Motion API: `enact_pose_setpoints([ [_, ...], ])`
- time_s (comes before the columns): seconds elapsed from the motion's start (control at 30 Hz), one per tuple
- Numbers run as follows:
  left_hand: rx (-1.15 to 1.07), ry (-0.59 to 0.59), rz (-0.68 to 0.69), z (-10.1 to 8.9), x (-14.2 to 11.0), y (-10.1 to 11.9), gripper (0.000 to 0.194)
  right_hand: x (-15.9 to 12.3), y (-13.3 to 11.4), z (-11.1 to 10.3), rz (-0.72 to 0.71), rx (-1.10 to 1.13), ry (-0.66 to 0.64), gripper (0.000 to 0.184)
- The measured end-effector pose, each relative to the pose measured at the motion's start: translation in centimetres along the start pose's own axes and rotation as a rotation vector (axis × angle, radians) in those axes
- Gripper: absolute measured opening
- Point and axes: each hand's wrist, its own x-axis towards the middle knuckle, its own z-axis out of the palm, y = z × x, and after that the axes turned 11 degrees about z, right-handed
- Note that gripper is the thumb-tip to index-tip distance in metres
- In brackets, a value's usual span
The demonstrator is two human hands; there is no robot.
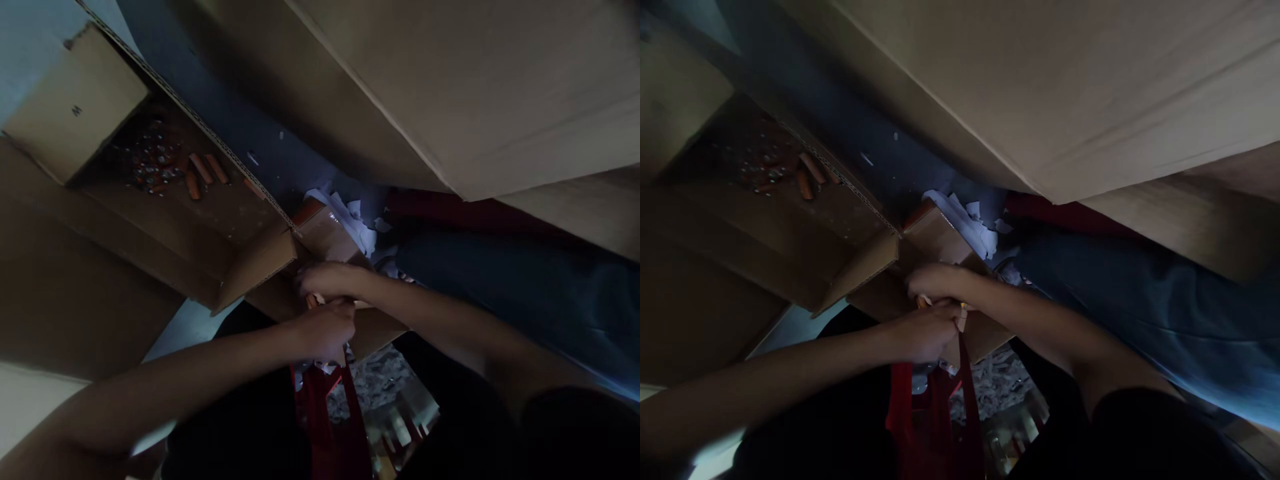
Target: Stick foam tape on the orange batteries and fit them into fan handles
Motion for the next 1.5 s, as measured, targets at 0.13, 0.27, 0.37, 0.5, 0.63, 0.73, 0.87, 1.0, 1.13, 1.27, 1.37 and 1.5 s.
enact_pose_setpoints([
  [0.13, 0.037, -0.012, 0.236, -0.9, -0.6, 5.1, 0.003, -9.3, -0.4, -1.8, -0.095, -0.114, -0.154, 0.036],
  [0.27, -0.098, -0.002, 0.577, -1.3, 0.3, 7.4, 0.019, -16.7, 1.4, -0.6, -0.022, -0.070, -0.059, 0.030],
  [0.37, -0.189, 0.002, 0.485, -2.0, 1.7, 5.5, 0.018, -18.3, 3.0, 0.9, 0.084, -0.104, -0.067, 0.019],
  [0.5, 0.191, 0.089, -0.040, -3.5, 2.2, 0.2, 0.026, -19.3, 3.2, 2.3, 0.213, -0.181, -0.025, 0.028],
  [0.63, 0.445, 0.074, -0.186, -3.3, 1.1, -3.9, 0.029, -20.8, 3.0, 4.1, 0.240, -0.307, -0.023, 0.039],
  [0.73, 0.546, 0.039, -0.123, -2.4, 1.0, -5.0, 0.040, -20.8, 3.6, 5.3, 0.386, -0.568, 0.097, 0.052],
  [0.87, 0.663, 0.036, -0.131, -1.8, 1.7, -5.3, 0.045, -20.0, 2.5, 4.3, 0.368, -0.650, 0.320, 0.057],
  [1.0, 0.701, 0.050, -0.144, -1.8, 1.7, -5.7, 0.043, -16.1, -0.5, -0.5, 0.091, -0.529, 0.604, 0.037],
  [1.13, 0.700, 0.161, -0.220, -1.7, 0.8, -6.3, 0.047, -9.6, -0.7, -5.7, 0.240, -0.605, 0.567, 0.037],
  [1.27, 0.644, 0.206, -0.174, -2.1, 0.6, -6.9, 0.044, -6.9, 1.3, -7.7, 0.294, -0.639, 0.435, 0.027],
  [1.37, 0.612, 0.198, -0.173, -3.2, 0.9, -6.3, 0.040, -7.5, 2.2, -7.9, 0.332, -0.637, 0.408, 0.037],
  [1.5, 0.540, 0.256, -0.061, -4.3, 0.7, -3.4, 0.029, -11.3, 2.2, -7.3, 0.310, -0.540, 0.628, 0.035],
])
